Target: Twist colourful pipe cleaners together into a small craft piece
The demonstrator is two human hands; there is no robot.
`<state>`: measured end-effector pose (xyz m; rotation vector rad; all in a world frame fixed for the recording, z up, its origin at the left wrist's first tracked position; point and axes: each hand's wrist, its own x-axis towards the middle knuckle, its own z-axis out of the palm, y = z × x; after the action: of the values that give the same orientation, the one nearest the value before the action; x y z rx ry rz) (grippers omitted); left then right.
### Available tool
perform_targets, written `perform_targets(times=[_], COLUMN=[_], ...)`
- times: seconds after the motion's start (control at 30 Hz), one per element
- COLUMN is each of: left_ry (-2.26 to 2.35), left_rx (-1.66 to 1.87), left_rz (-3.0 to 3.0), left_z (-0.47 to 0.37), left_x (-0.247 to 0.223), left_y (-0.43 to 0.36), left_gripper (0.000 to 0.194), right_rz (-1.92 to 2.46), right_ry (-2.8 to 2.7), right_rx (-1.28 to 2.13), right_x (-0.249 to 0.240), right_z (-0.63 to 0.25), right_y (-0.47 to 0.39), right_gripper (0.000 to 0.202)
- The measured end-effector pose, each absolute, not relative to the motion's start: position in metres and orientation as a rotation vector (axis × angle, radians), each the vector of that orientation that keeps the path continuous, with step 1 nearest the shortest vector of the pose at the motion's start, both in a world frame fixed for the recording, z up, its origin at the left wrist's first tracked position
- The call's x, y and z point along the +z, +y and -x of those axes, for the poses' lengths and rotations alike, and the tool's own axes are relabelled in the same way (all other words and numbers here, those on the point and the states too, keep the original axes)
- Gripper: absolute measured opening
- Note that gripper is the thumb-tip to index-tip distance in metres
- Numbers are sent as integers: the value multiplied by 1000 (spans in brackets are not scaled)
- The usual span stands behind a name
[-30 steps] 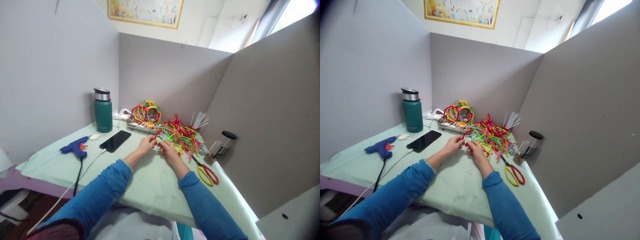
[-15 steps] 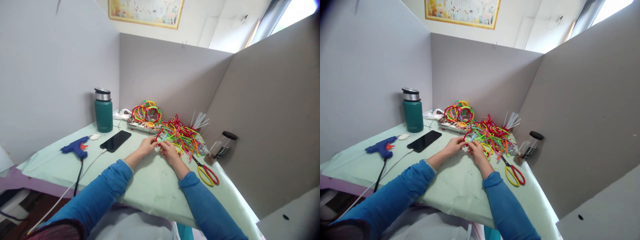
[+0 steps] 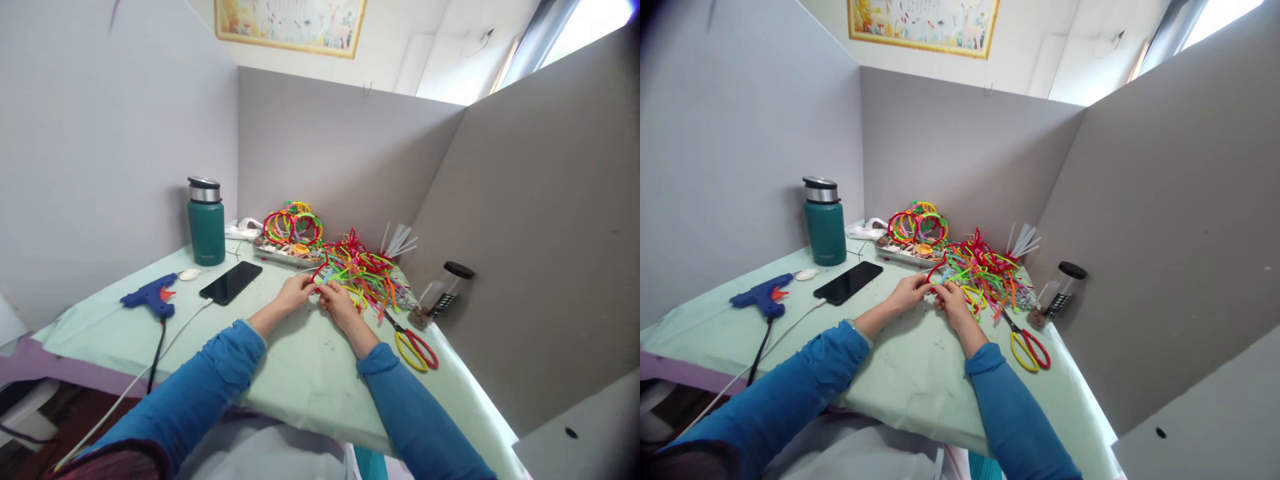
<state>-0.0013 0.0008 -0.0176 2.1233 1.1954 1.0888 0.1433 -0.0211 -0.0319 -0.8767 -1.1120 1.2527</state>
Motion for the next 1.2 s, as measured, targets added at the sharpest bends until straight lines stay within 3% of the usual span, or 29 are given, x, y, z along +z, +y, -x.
perform_targets(times=[0.4, 0.93, 1.2], left_ry=[1236, 1188, 1151], left_rx=[953, 1059, 1087], left_rz=[-2214, -2212, -2162], left_z=[2, 1, 1], left_x=[-14, -20, -21], left_y=[-3, 1, 1], left_gripper=[28, 30, 22], right_rz=[913, 890, 910], right_ry=[-1130, -1095, -1100], right_rx=[1228, 1273, 1258], right_x=[-33, -32, -32], right_z=[-144, -146, -145], right_y=[-20, -20, -20], right_gripper=[29, 27, 28])
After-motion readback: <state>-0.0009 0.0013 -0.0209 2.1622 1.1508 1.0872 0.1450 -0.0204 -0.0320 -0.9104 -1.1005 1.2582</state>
